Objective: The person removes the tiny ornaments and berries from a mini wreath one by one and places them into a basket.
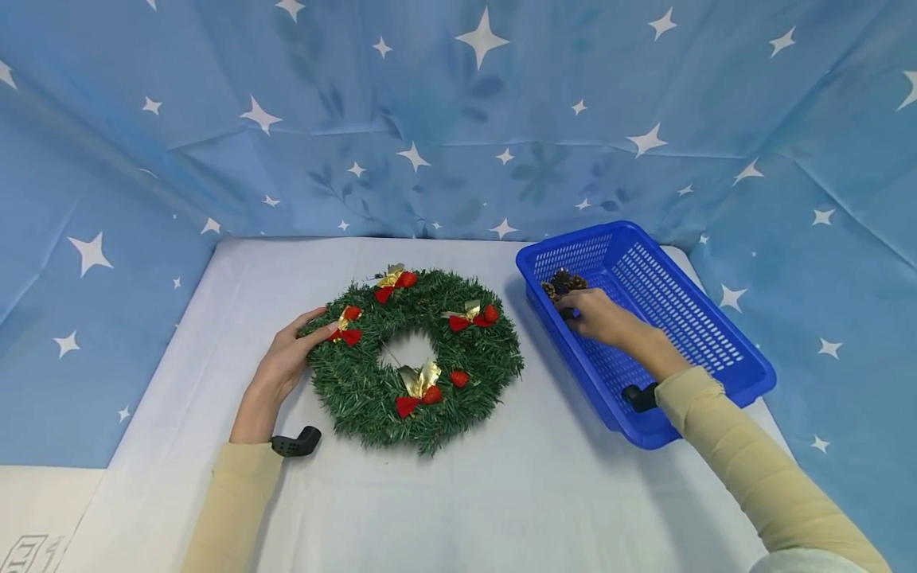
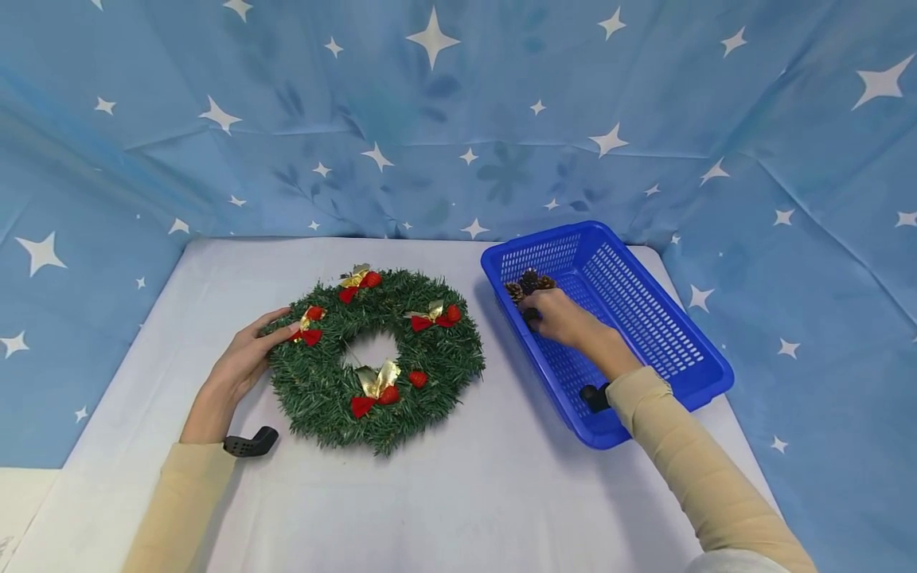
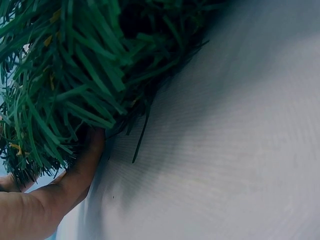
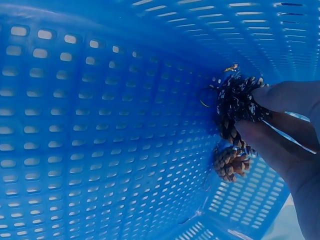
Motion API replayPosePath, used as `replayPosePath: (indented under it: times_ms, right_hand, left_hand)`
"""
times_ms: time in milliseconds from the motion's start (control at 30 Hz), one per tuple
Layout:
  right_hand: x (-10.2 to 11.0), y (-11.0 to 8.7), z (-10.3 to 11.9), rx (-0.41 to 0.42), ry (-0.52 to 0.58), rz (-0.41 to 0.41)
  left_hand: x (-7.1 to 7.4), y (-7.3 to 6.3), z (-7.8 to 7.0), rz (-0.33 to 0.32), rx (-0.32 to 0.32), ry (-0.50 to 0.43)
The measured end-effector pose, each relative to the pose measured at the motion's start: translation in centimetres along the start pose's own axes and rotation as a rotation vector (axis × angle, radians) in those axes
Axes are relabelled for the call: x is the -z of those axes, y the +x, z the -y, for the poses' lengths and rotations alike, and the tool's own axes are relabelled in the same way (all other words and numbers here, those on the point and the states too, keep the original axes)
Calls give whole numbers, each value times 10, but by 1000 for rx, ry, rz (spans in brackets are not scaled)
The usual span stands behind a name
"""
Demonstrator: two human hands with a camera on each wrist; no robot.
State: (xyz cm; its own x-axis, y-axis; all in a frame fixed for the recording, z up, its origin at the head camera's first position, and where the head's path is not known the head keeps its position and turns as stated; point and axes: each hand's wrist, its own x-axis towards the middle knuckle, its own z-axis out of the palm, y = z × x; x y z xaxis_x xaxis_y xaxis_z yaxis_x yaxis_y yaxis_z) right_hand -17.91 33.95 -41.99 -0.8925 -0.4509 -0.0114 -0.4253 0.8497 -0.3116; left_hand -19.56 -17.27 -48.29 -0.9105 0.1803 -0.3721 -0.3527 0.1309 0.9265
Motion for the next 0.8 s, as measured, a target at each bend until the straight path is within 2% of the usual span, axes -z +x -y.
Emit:
replayPosePath:
  times_ms: [500,800]
  right_hand:
    - [2,2,-1,67,4,-81]
    - [16,4,6,45,-23,-87]
  left_hand:
    - [-1,-2,0,-3,-8,-2]
    - [-2,-2,-1,-7,-7,0]
